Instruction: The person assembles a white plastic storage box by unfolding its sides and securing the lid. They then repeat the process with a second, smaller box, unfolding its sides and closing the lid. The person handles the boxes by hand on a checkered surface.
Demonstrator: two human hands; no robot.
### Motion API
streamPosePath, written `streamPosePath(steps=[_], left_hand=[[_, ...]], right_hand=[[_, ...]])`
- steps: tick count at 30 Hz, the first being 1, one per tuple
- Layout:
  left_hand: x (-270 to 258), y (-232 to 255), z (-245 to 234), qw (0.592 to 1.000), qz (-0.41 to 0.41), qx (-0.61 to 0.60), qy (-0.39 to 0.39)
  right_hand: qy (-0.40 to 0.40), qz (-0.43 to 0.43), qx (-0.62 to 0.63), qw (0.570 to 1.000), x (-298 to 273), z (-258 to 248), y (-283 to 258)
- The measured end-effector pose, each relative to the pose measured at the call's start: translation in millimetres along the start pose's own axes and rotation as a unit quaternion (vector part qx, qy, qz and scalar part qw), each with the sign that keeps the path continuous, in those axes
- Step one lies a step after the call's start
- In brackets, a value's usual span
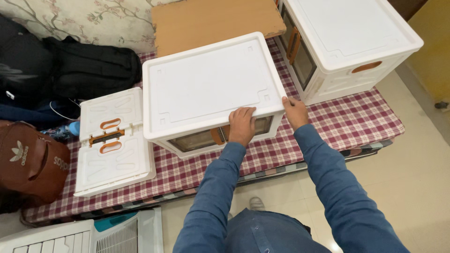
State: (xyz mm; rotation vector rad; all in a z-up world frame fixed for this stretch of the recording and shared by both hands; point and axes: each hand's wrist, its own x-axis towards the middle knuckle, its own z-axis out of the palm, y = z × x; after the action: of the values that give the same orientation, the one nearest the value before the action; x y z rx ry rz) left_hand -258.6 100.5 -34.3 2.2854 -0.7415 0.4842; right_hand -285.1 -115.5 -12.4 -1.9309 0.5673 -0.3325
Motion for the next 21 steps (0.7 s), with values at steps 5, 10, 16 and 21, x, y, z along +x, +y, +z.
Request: streamPosePath(steps=[5, 10, 16, 21], left_hand=[[-1, 3, -6, 1.0, 0.003, -0.014, -0.013], [2, 9, -14, 1.0, -0.007, -0.027, -0.011], [16, 14, -9, 0.994, -0.102, -0.024, -0.038], [46, -6, -7, 0.995, -0.086, -0.019, -0.048]], right_hand=[[-0.027, 0.032, 0.04, 0.998, 8, -1, 4], [-0.071, 0.012, 0.092, 0.993, 27, -3, 10], [-0.105, 0.048, 0.09, 0.989, 64, 6, 4], [-0.148, 0.126, 0.076, 0.978, 96, 18, -1]])
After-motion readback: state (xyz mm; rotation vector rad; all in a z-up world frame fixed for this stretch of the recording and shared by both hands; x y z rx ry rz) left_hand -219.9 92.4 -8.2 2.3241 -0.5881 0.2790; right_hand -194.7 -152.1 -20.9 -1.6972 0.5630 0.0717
